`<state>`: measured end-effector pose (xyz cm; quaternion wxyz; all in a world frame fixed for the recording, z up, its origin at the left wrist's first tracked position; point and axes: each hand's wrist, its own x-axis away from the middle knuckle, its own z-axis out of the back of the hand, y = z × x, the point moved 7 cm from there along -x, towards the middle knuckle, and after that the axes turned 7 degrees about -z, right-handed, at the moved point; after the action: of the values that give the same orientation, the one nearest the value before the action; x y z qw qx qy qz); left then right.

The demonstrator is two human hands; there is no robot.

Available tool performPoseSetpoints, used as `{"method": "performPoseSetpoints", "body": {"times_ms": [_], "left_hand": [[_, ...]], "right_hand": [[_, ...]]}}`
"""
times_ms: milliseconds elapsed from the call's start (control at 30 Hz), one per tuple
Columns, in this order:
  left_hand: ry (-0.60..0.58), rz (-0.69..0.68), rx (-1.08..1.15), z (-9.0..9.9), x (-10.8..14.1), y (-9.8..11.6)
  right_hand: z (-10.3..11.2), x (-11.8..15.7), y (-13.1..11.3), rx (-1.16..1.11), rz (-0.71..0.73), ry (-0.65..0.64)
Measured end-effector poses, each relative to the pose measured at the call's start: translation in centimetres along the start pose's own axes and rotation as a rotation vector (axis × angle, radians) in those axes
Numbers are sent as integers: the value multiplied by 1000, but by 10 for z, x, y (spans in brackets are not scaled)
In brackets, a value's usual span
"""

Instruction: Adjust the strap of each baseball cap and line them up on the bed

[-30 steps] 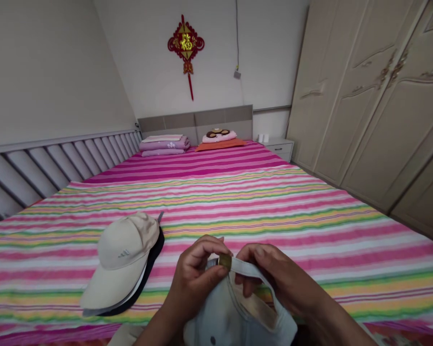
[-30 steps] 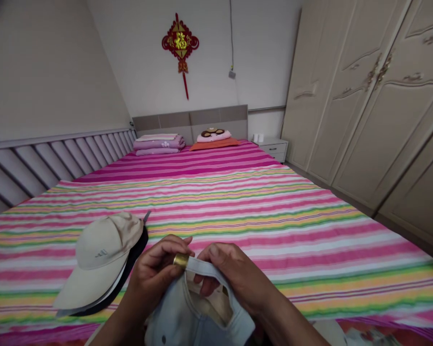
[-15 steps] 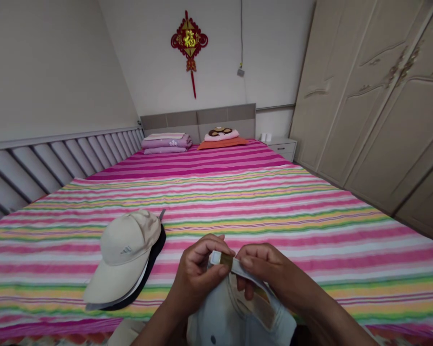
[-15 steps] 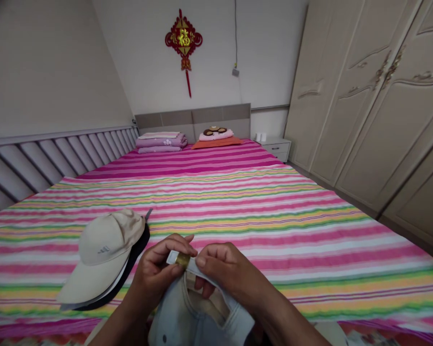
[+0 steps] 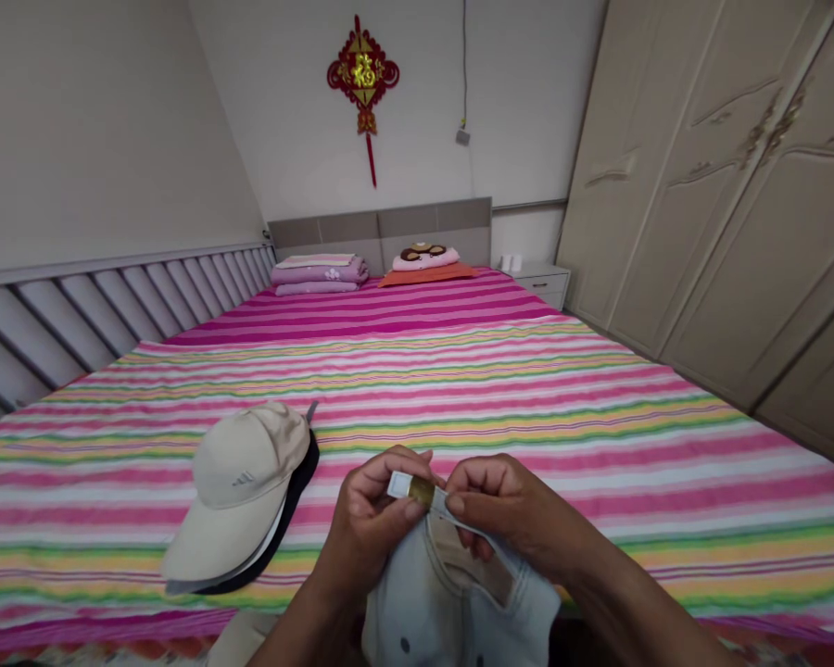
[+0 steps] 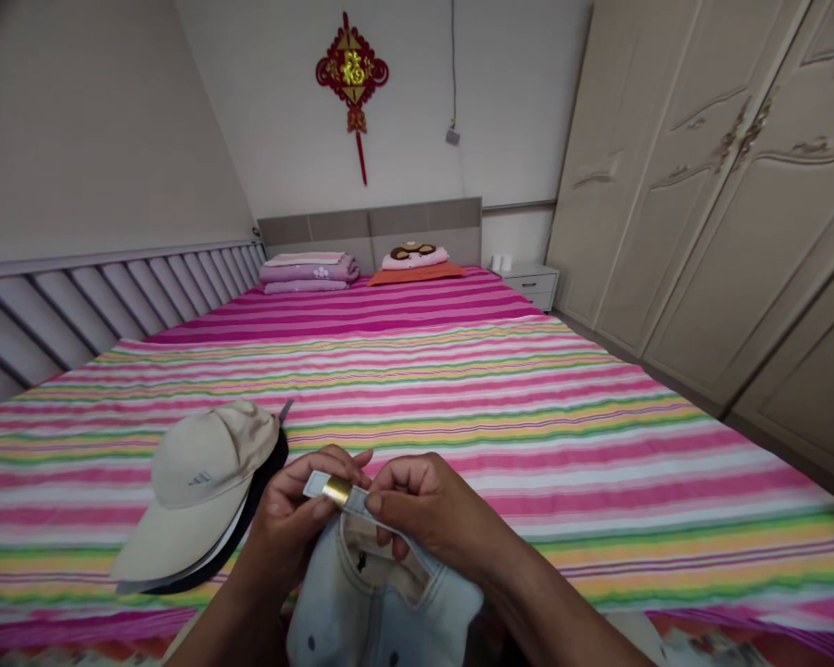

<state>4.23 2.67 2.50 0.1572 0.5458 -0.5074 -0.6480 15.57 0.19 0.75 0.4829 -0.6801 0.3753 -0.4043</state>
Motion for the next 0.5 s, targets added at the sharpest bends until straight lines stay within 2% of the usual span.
{"method": "performPoseSetpoints", "body": {"times_ms": [100,233,400,500], "left_hand": [[14,8,-25,1,0,0],[53,88,-54,6,0,-3],[5,164,-7,5,3,-5],[15,161,-63,6,4,-3]], "right_hand": [[0,-2,0,-29,4,-6],[4,0,-3,-13,29,26],[10,4,-10,158,67,114],[8,7,-13,239,95,123]]}}
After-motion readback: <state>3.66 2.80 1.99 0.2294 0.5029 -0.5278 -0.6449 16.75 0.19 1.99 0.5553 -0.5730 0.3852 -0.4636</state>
